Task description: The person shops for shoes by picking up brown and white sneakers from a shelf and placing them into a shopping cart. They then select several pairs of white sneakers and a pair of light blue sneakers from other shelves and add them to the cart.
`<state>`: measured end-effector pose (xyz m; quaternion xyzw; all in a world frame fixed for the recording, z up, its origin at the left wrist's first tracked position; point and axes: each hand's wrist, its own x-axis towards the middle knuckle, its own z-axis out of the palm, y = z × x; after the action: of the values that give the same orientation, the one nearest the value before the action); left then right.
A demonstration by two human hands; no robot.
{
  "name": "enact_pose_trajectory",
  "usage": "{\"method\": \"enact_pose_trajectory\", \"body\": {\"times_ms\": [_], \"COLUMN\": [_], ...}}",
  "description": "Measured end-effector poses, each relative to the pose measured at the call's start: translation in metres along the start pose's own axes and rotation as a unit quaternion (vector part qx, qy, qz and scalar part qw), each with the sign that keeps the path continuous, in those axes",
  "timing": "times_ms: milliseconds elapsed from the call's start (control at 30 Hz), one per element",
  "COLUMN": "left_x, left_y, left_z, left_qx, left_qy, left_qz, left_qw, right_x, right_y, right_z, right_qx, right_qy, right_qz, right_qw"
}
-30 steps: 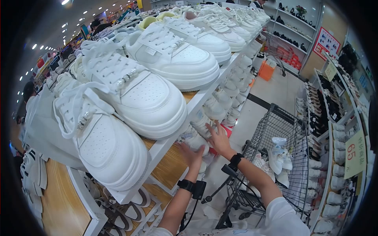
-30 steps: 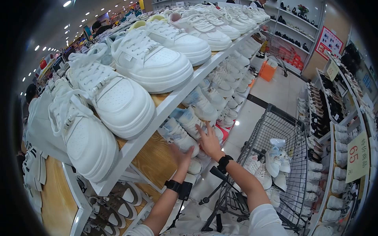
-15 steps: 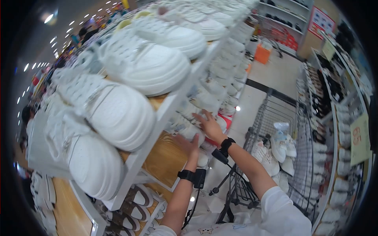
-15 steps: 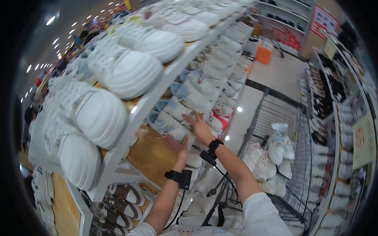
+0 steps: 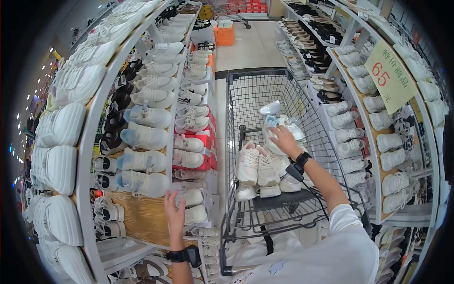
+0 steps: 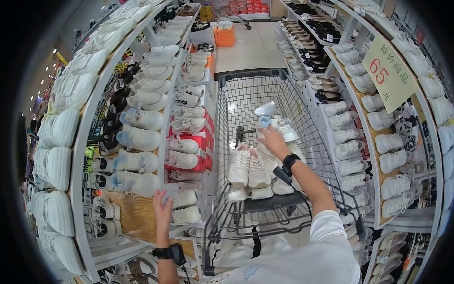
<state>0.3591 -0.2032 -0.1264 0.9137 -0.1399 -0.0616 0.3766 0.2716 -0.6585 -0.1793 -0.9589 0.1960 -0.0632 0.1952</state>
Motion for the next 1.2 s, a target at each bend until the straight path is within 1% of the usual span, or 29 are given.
{"method": "enact_pose_trajectory", "body": {"times_ms": [33,67,100,133,167,200,233,267,333,367,400,433,467,500,533,567,600,633,667,700,733,767,833,867,933,967,1033,1167,1200], "left_x": [-0.003,-0.009,-0.016,-0.024,-0.034,-0.044,-0.052,-0.065,-0.088,-0.090,-0.092,-0.097,-0.097,-0.098,-0.100,-0.104,-0.110,-0.113,-0.115,-0.116,-0.118,-0.118,-0.122,-0.123,-0.127,-0.127,-0.126,-0.129,-0.130], "left_y": [0.022,0.039,0.055,0.070,0.089,0.111,0.125,0.132,0.139,0.144,0.148,0.152,0.158,0.159,0.156,0.152,0.148,0.144,0.142,0.141,0.141,0.141,0.138,0.137,0.137,0.138,0.136,0.136,0.136], "left_z": [-0.005,-0.006,-0.007,-0.008,-0.010,-0.010,-0.004,0.004,0.020,0.027,0.031,0.033,0.034,0.036,0.038,0.039,0.041,0.043,0.047,0.045,0.045,0.045,0.043,0.042,0.039,0.039,0.039,0.042,0.041], "left_qx": [-0.044,-0.042,-0.077,-0.112,-0.110,-0.082,-0.054,-0.050,-0.102,-0.097,-0.048,0.006,0.065,0.074,0.093,0.111,0.119,0.139,0.157,0.158,0.168,0.177,0.174,0.180,0.194,0.195,0.206,0.196,0.202], "left_qy": [-0.114,-0.111,-0.220,-0.325,-0.319,-0.359,-0.397,-0.391,-0.361,-0.347,-0.306,-0.262,-0.231,-0.207,-0.201,-0.195,-0.173,-0.154,-0.135,-0.118,-0.112,-0.105,-0.089,-0.093,-0.097,-0.112,-0.133,-0.126,-0.118], "left_qz": [-0.017,-0.022,-0.052,-0.083,-0.093,-0.118,-0.143,-0.153,-0.166,-0.176,-0.155,-0.140,-0.091,-0.118,-0.109,-0.094,-0.110,-0.077,-0.039,-0.046,-0.031,-0.014,-0.020,-0.018,-0.027,-0.040,-0.061,-0.043,-0.039], "left_qw": [0.992,0.993,0.971,0.935,0.937,0.922,0.905,0.906,0.912,0.916,0.938,0.955,0.967,0.968,0.969,0.970,0.972,0.975,0.978,0.979,0.979,0.978,0.981,0.979,0.976,0.974,0.967,0.972,0.971], "right_x": [0.002,0.007,0.015,0.023,0.032,0.042,0.051,0.060,0.079,0.088,0.098,0.100,0.106,0.106,0.105,0.098,0.093,0.091,0.085,0.083,0.084,0.080,0.079,0.083,0.092,0.103,0.116,0.113,0.114], "right_y": [0.028,0.056,0.081,0.100,0.116,0.130,0.139,0.145,0.158,0.174,0.184,0.174,0.173,0.171,0.168,0.166,0.162,0.171,0.175,0.170,0.168,0.162,0.148,0.147,0.160,0.172,0.197,0.185,0.181], "right_z": [0.002,0.009,0.016,0.022,0.030,0.038,0.045,0.051,0.070,0.085,0.103,0.097,0.099,0.100,0.094,0.092,0.083,0.091,0.095,0.090,0.089,0.088,0.081,0.083,0.094,0.102,0.125,0.122,0.118], "right_qx": [0.003,-0.022,-0.046,-0.042,-0.063,-0.084,-0.076,-0.076,-0.057,-0.046,-0.035,-0.061,-0.060,-0.027,0.025,0.063,0.075,0.031,0.020,0.022,-0.004,0.017,0.033,0.038,-0.072,-0.062,-0.018,-0.011,-0.027], "right_qy": [-0.003,-0.009,-0.015,-0.021,-0.017,-0.014,-0.020,-0.045,-0.107,-0.126,-0.148,-0.112,-0.105,-0.094,-0.124,-0.088,-0.096,-0.097,-0.053,-0.063,-0.090,-0.049,-0.059,-0.063,0.007,0.001,-0.139,-0.146,-0.148], "right_qz": [-0.002,0.020,0.041,0.035,0.043,0.051,0.043,0.059,0.094,0.091,0.082,0.068,0.032,0.026,0.043,0.048,0.048,0.050,0.027,0.033,0.049,0.044,0.063,0.050,-0.048,-0.053,0.010,0.020,-0.009], "right_qw": [1.000,1.000,0.998,0.998,0.997,0.995,0.996,0.994,0.988,0.987,0.985,0.990,0.992,0.995,0.991,0.993,0.991,0.994,0.998,0.997,0.995,0.998,0.996,0.996,0.996,0.997,0.990,0.989,0.989]}}
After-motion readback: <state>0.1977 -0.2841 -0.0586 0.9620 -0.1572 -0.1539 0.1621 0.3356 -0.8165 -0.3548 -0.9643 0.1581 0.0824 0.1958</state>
